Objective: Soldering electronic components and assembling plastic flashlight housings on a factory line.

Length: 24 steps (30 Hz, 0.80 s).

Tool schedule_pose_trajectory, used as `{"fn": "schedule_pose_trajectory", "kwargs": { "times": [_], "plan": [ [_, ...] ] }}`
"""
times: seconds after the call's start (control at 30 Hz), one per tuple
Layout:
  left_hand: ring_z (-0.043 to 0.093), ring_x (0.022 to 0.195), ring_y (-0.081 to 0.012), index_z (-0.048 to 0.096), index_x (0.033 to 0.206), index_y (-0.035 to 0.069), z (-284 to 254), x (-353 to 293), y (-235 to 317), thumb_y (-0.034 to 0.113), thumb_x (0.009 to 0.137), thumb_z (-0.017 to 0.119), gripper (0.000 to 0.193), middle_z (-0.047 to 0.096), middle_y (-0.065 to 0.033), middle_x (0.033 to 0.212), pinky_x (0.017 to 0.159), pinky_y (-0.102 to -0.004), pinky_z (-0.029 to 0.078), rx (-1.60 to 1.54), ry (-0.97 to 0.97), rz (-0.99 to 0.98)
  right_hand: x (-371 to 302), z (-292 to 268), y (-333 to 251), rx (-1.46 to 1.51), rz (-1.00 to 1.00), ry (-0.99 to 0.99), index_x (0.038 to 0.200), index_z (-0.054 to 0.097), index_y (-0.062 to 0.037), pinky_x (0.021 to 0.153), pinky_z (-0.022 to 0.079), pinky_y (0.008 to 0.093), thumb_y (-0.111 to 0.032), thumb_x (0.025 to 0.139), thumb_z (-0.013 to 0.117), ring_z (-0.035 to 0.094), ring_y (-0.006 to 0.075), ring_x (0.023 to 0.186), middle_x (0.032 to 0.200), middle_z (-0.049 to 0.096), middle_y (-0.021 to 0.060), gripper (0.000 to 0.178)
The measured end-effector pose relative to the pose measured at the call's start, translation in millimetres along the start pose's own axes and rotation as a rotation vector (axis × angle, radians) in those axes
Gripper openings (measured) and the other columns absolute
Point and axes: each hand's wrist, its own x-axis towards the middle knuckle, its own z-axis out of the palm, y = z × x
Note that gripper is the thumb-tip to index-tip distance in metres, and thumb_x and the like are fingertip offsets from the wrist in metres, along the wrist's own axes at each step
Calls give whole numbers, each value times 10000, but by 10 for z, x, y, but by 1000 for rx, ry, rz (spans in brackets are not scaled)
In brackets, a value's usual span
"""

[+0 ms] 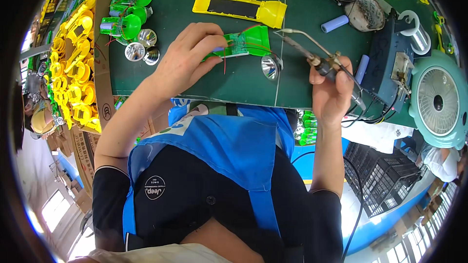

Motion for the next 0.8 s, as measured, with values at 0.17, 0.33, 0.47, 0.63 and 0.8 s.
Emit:
{"fn": "schedule_pose_trajectory", "kwargs": {
  "times": [0.17, 0.33, 0.47, 0.63, 0.8],
  "plan": [
    [548, 870, -278, 593, 927, 69, 50, -5, 13, 21, 686, 709, 272, 556, -72, 1032, 779, -388, 453, -32, 133, 134, -20, 105, 43, -279, -28, -7, 1000, 482, 25, 823, 466, 362, -273, 893, 594, 581, 203, 699, 794, 590, 159, 336],
    [555, 781, -254, 605, 871, 58, 141, 60, -41, 40, 662, 697, 229, 579, -76, 939, 673, -350, 472, -117, 86, 135, 37, 127, 53, -288, -8, 34, 1007, 504, 40, 849, 460, 355, -235, 888, 601, 588, 196, 713, 832, 598, 158, 315],
    [553, 742, -245, 603, 854, 41, 137, 86, -97, 28, 663, 705, 217, 581, -81, 907, 619, -331, 474, -104, 78, 173, 101, 136, 28, -315, 12, 3, 1024, 512, 52, 852, 457, 342, -204, 886, 608, 592, 185, 727, 878, 597, 153, 307],
    [573, 772, -257, 609, 867, 30, 143, 134, -47, -8, 714, 708, 186, 583, -89, 929, 640, -333, 490, -58, 25, 187, 98, 177, -18, -384, 59, 10, 1018, 516, 48, 831, 468, 325, -215, 878, 626, 609, 176, 737, 860, 621, 151, 317],
    [606, 783, -265, 599, 833, 6, 176, 162, 146, -56, 723, 645, 135, 570, -106, 990, 665, -326, 502, -337, 212, -363, 105, 234, -16, -634, 42, -52, 981, 529, 32, 942, 463, 351, -194, 870, 645, 651, 154, 705, 811, 644, 114, 278]
  ]
}}
